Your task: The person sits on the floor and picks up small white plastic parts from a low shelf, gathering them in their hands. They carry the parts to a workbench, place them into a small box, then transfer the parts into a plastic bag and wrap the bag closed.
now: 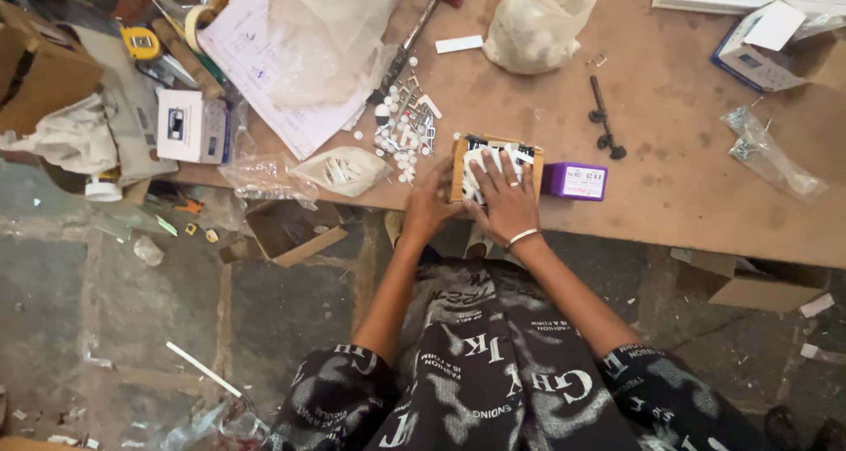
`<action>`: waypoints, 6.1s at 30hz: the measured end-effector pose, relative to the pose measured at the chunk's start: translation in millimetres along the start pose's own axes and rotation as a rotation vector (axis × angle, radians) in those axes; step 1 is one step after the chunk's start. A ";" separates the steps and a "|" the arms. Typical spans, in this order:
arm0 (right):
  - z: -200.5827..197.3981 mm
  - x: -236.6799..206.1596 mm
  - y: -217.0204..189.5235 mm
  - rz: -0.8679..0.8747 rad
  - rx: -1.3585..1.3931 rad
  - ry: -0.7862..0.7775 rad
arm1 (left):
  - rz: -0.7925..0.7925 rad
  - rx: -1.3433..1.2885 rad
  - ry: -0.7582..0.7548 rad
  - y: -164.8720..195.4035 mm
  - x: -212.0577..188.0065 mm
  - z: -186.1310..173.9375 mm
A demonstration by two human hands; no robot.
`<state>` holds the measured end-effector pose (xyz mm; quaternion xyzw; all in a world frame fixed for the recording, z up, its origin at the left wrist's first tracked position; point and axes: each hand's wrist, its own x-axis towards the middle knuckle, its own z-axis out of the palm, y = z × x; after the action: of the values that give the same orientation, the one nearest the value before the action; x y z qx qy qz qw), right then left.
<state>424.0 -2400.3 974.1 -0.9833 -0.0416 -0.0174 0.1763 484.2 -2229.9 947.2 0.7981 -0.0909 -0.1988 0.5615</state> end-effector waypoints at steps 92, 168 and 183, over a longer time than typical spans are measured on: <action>1.6 47.9 5.1 0.522 0.810 0.382 | -0.102 0.597 0.079 48.8 -29.3 -280.7; 43.5 82.8 -274.0 1.073 2.040 -0.335 | 0.280 0.296 0.015 -15.0 -10.7 -318.4; 102.7 93.2 -268.4 1.118 1.840 0.357 | 0.223 0.353 -0.157 -16.2 -25.2 -315.1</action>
<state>495.2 -2106.7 975.0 -0.3379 0.4404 -0.0396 0.8308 592.3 -1943.9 1029.1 0.8510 -0.2555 -0.1781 0.4227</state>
